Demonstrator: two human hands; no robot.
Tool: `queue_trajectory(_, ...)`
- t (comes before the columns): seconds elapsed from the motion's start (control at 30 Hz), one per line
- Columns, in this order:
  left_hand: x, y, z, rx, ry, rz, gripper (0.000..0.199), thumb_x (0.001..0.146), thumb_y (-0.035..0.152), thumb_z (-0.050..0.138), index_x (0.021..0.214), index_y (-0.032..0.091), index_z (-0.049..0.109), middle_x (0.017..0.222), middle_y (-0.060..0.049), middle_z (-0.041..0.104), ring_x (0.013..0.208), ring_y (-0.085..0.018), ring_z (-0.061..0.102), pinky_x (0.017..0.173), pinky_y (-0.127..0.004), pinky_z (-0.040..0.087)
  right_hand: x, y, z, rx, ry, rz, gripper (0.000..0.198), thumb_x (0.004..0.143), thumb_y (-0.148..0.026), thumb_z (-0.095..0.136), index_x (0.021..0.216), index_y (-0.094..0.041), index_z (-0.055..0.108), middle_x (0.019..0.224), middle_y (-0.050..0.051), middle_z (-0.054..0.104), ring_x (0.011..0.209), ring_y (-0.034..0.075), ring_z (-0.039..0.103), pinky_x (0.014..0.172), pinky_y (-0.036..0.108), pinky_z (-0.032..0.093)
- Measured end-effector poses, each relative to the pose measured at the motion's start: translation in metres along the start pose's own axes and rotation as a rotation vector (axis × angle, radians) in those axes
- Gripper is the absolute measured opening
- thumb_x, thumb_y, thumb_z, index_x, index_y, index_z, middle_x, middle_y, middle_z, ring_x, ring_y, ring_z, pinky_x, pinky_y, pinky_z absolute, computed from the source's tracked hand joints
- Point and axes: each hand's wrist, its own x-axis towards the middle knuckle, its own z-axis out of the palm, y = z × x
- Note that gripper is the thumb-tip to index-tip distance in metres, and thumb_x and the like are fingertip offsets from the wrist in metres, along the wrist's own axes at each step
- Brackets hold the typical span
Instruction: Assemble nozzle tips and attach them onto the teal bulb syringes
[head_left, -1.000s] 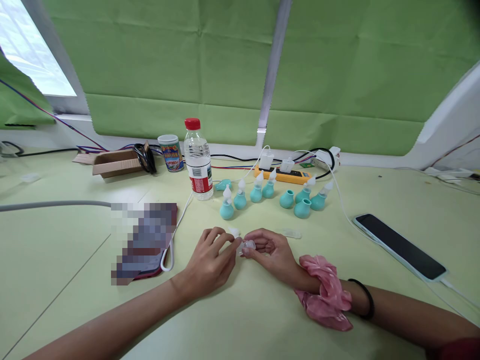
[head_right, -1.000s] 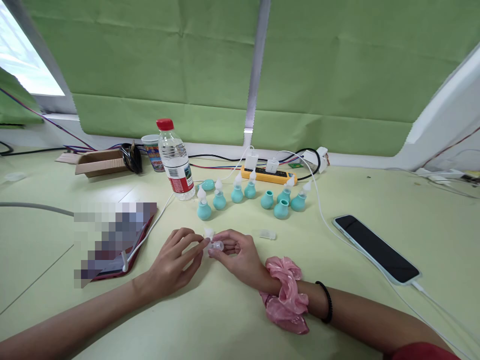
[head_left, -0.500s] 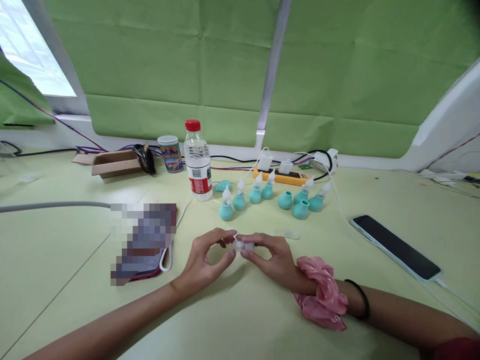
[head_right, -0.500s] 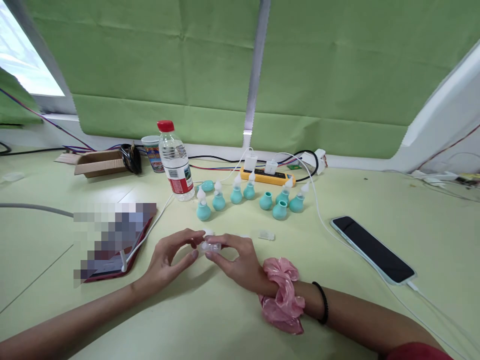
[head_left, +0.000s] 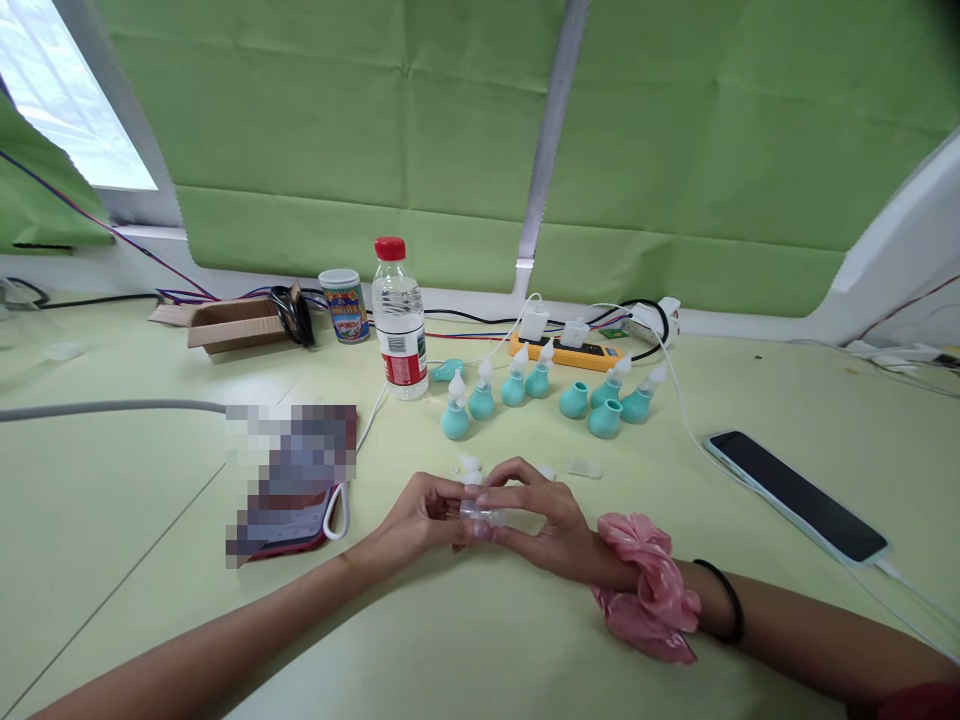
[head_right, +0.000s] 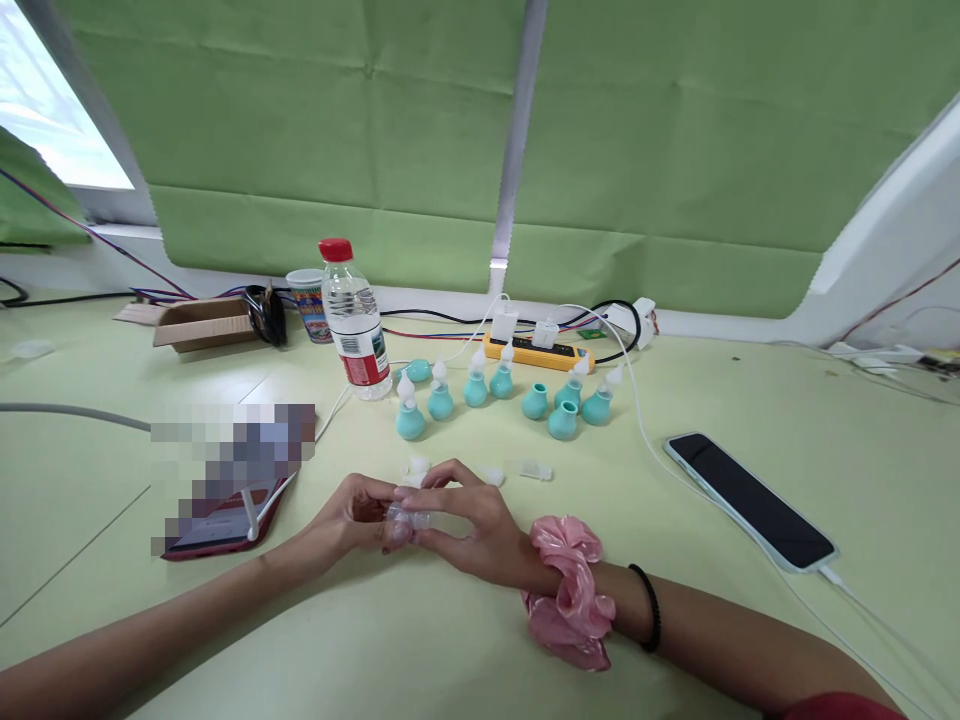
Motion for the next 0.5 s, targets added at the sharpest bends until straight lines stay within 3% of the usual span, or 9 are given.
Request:
queue_trajectory(0.1, 0.0016, -0.0027, -0.0015, -0.005, 0.006, -0.002, 0.014, 0.061, 0.023, 0.067, 0.063, 0.009, 0.064, 0.047, 0.004, 0.041, 0.047, -0.005, 0.034, 0.046, -0.019, 0.028, 0.0013, -0.0014, -0.0001, 0.014, 0.006, -0.001, 0.039, 0.072, -0.016, 0.060, 0.107, -0.033, 0.054, 0.092, 0.001, 0.057, 0.087, 0.013, 0.053, 0.072, 0.025, 0.047)
queue_trajectory(0.23, 0.0031, -0.0065, -0.0038, -0.013, 0.010, -0.008, 0.021, 0.059, 0.023, 0.070, 0.074, 0.009, 0.065, 0.055, 0.001, 0.050, 0.052, -0.008, 0.042, 0.050, -0.021, 0.033, 0.0011, -0.0007, 0.0006, 0.005, 0.026, 0.027, 0.037, 0.073, -0.017, 0.059, 0.107, -0.032, 0.054, 0.090, 0.001, 0.054, 0.086, 0.013, 0.054, 0.071, 0.025, 0.047)
queue_trajectory(0.5, -0.0001, -0.0041, -0.0033, 0.082, 0.053, 0.046, 0.024, 0.071, 0.032, 0.060, 0.074, 0.009, 0.064, 0.054, -0.001, 0.053, 0.051, -0.009, 0.044, 0.051, -0.020, 0.033, 0.0041, -0.0084, -0.0017, -0.089, 0.046, 0.039, 0.037, 0.070, -0.025, 0.062, 0.106, -0.024, 0.054, 0.088, 0.004, 0.053, 0.084, 0.015, 0.053, 0.069, 0.027, 0.046)
